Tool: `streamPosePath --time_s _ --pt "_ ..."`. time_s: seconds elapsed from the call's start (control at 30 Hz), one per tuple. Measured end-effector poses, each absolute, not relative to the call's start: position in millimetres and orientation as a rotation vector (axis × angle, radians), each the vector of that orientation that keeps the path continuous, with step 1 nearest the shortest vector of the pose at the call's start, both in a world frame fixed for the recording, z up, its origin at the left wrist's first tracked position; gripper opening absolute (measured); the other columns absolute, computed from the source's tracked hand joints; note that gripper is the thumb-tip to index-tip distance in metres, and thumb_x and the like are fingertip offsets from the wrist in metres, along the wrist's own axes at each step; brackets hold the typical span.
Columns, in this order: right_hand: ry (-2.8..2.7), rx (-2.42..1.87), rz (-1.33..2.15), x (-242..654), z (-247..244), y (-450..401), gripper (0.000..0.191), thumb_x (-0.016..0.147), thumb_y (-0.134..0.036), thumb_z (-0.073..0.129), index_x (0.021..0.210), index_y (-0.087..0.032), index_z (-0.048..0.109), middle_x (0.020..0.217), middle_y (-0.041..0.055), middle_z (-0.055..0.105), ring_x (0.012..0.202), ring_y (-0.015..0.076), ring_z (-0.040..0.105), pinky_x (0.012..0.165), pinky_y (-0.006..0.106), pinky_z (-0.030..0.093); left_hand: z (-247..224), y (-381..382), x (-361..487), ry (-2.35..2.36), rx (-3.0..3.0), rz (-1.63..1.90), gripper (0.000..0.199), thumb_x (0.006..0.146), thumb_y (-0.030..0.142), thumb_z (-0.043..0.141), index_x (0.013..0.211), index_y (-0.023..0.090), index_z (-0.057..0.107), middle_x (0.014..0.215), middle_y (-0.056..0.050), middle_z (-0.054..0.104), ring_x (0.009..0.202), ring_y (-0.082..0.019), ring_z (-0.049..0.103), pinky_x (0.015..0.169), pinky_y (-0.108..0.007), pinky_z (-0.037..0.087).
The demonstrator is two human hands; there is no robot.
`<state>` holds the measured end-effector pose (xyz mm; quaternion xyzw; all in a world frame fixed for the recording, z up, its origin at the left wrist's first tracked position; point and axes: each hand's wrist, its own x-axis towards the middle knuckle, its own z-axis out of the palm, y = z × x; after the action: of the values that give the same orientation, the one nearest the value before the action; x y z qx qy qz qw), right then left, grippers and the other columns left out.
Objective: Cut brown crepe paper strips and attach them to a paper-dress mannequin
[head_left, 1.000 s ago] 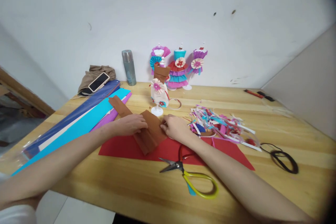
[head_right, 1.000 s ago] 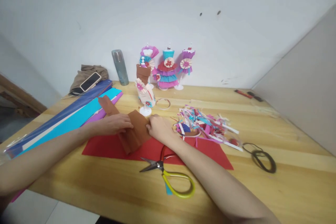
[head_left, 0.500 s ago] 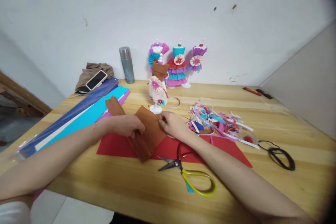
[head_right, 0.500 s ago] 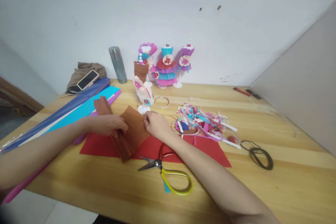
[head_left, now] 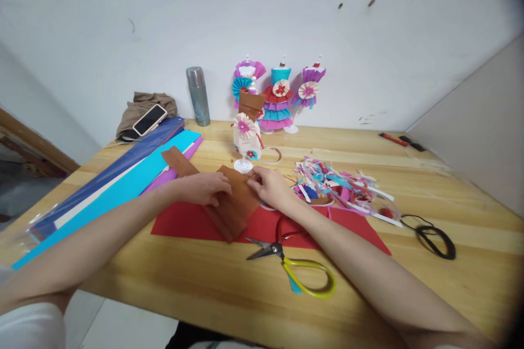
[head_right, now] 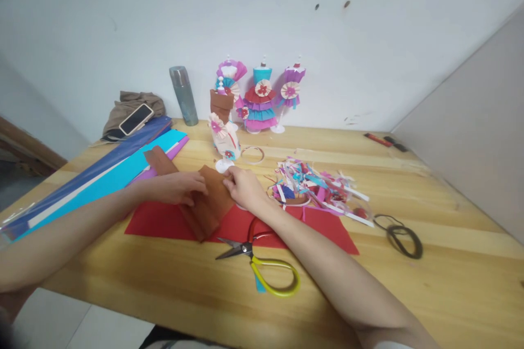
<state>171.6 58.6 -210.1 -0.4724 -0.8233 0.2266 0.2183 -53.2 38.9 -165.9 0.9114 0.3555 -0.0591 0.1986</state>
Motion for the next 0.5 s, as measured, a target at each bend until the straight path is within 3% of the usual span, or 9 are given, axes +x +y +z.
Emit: streamPosePath --time_s 0.27,0.43,0.5 --pt "-2.207 -1.216 0.703 170.9 -206.8 56.5 0.022 0.083 -0.010 0.058 0.104 -0.012 0.066 0.069 0.0027 0.067 0.059 0.0136 0.057 0.062 0.024 0.038 -176.8 17.1 -73.8 1.076 2.738 0.117 0.011 0.087 0.015 0.057 0.095 0.016 0.063 0.102 -0.008 0.064 0.098 -0.021 0.059 0.086 -0.033 0.046" --pt "-2.179 -1.183 0.705 169.8 -208.6 56.3 0.023 0.082 -0.009 0.056 0.102 -0.014 0.067 0.069 0.0018 0.066 0.060 0.0135 0.057 0.062 0.024 0.039 -188.2 9.7 -65.6 1.262 2.920 0.210 0.017 0.084 0.019 0.063 0.101 0.017 0.061 0.116 -0.011 0.060 0.112 -0.028 0.051 0.094 -0.043 0.042" --pt "-2.173 -1.177 0.703 169.7 -209.4 56.2 0.023 0.082 -0.008 0.055 0.101 -0.014 0.067 0.070 0.0020 0.066 0.061 0.0135 0.057 0.063 0.024 0.039 -188.1 7.5 -62.2 1.308 2.940 0.166 0.019 0.084 0.020 0.064 0.101 0.016 0.060 0.115 -0.011 0.061 0.109 -0.028 0.052 0.091 -0.043 0.043"
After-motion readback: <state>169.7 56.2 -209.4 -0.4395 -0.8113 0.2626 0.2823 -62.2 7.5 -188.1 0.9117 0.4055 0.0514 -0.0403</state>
